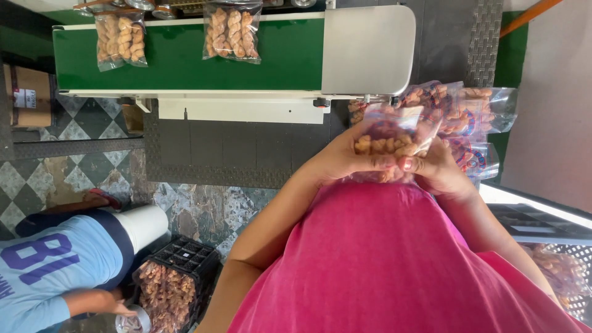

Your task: Sealing small plastic bags filled with snacks using a heat-sealing machine on a conveyor belt.

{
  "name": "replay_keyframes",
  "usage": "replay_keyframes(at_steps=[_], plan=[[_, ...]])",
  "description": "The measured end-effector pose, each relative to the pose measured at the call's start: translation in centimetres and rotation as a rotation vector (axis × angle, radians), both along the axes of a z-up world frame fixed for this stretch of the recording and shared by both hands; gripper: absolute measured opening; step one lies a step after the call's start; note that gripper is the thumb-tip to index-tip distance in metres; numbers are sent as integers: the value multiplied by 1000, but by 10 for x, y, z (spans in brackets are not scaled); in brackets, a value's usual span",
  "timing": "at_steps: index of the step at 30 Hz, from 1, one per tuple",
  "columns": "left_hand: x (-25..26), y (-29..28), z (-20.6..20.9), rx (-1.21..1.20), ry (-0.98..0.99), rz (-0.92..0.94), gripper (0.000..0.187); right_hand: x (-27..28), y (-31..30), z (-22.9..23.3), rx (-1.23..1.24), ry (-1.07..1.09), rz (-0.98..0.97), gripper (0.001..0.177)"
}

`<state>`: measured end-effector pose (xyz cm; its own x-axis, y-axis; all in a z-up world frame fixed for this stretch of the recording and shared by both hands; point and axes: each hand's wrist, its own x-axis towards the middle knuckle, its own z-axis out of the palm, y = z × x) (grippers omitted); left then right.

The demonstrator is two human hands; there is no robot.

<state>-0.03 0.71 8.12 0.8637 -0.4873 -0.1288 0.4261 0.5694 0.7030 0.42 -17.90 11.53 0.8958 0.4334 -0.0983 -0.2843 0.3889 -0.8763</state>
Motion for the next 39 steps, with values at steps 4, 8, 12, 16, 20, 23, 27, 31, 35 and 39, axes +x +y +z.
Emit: replay_keyframes(at_steps=[4, 8, 12, 16, 20, 23, 27, 31, 35, 39], plan=[[-7, -4, -4, 63, 55, 24, 62, -4, -16, -62, -38, 27, -20, 38], [-9, 2, -15, 240, 63, 76, 62, 3, -2, -25, -105, -67, -22, 41], [-17, -10, 11, 423, 65, 84, 57, -5, -2, -39, -155, 78, -122, 27], [-11, -13, -41, 507, 128, 164, 51, -6, 6, -49, -195, 232, -124, 19], [-4, -18, -100, 582, 195, 437, 18, -8, 4, -71, -203, 388, -196, 24], [6, -20, -105, 521, 227, 509, 29, 7, 23, -31, -164, 433, -256, 26], [14, -16, -82, 447, 322, 580, 38, 13, 24, -14, -162, 370, -218, 45], [14, -4, -15, 422, 368, 554, 56, 13, -5, -63, -281, 284, -93, 48], [7, 3, -2, 512, 221, 359, 47, 18, -1, -75, -147, 241, -120, 54], [-1, -1, -19, 352, 168, 283, 34, 17, -2, -47, -73, 213, -50, 51]])
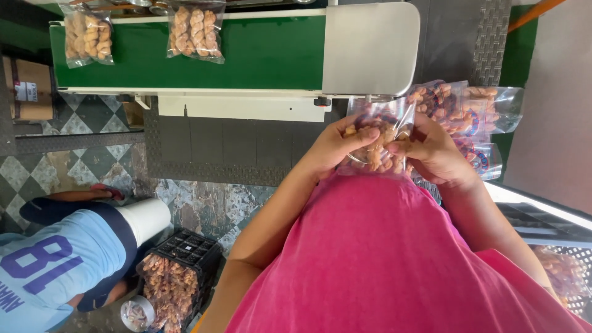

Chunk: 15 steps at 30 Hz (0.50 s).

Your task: Sealing small plastic bags filled with snacks using a heat-sealing machine on a conveyor belt.

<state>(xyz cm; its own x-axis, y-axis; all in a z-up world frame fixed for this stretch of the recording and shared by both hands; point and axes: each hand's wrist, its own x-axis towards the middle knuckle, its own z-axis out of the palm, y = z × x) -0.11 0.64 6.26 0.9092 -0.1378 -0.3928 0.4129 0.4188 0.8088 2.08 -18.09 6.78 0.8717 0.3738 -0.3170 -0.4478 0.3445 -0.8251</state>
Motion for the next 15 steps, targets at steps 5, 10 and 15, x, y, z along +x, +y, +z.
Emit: replay_keyframes(at_steps=[5, 10, 15], plan=[[-1, 10, -61, -34, 7, -116, 29, -1, -5, -8, -26, -18, -69, 42], [1, 5, 9, -214, -21, -177, 40, -9, -28, -74, -59, -59, -60, 41], [4, 1, -9, -163, -56, -207, 41, -8, -10, -39, -13, -60, -55, 42]])
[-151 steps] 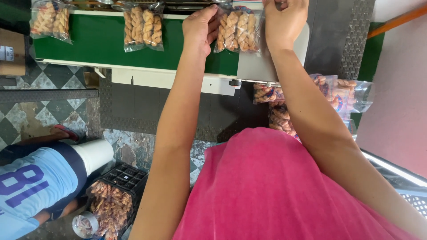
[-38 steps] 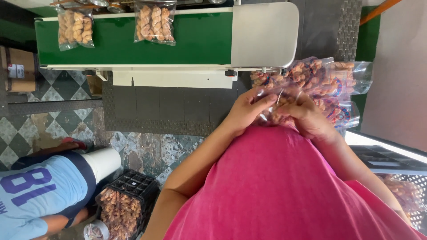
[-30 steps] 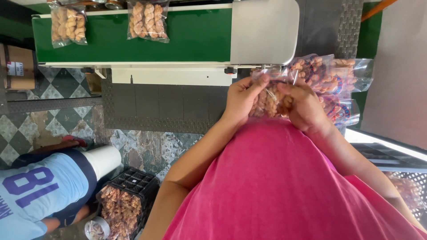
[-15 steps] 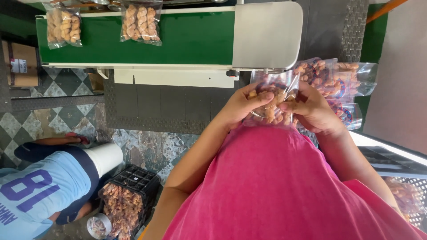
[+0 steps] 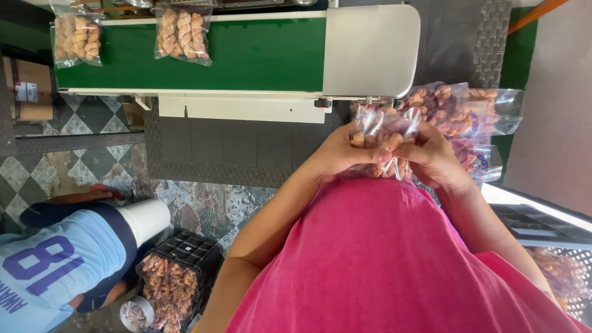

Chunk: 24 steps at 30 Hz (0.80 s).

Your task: Sealing small plastic bags filled with snacks using a heat-sealing machine on a conveyor belt.

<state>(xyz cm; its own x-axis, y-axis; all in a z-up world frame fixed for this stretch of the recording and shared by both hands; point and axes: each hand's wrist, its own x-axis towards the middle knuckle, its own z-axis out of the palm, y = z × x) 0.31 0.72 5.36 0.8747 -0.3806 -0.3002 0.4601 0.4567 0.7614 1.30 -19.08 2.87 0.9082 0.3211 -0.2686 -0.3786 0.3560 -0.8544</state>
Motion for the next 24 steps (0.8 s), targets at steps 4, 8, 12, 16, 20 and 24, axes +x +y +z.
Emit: replay_keyframes(at_steps=[4, 8, 12, 16, 20, 24], plan=[[0, -5, -10, -96, 20, -5, 34, 0, 3, 21, 60, 34, 16, 33], [-5, -6, 2, -166, -13, -20, 39, -4, -11, -6, 73, 45, -28, 23], [-8, -10, -47, -22, 162, 80, 43, -13, 6, 35, 8, -2, -76, 26], [-7, -13, -23, 166, 70, 134, 37, -7, 1, 13, -19, -27, -79, 28], [-3, -19, -3, 192, 89, 239, 24, -6, 11, 42, -140, 104, -148, 18], [-7, -13, -31, 221, 256, 290, 26, -2, 22, 20, -181, 191, -170, 13]])
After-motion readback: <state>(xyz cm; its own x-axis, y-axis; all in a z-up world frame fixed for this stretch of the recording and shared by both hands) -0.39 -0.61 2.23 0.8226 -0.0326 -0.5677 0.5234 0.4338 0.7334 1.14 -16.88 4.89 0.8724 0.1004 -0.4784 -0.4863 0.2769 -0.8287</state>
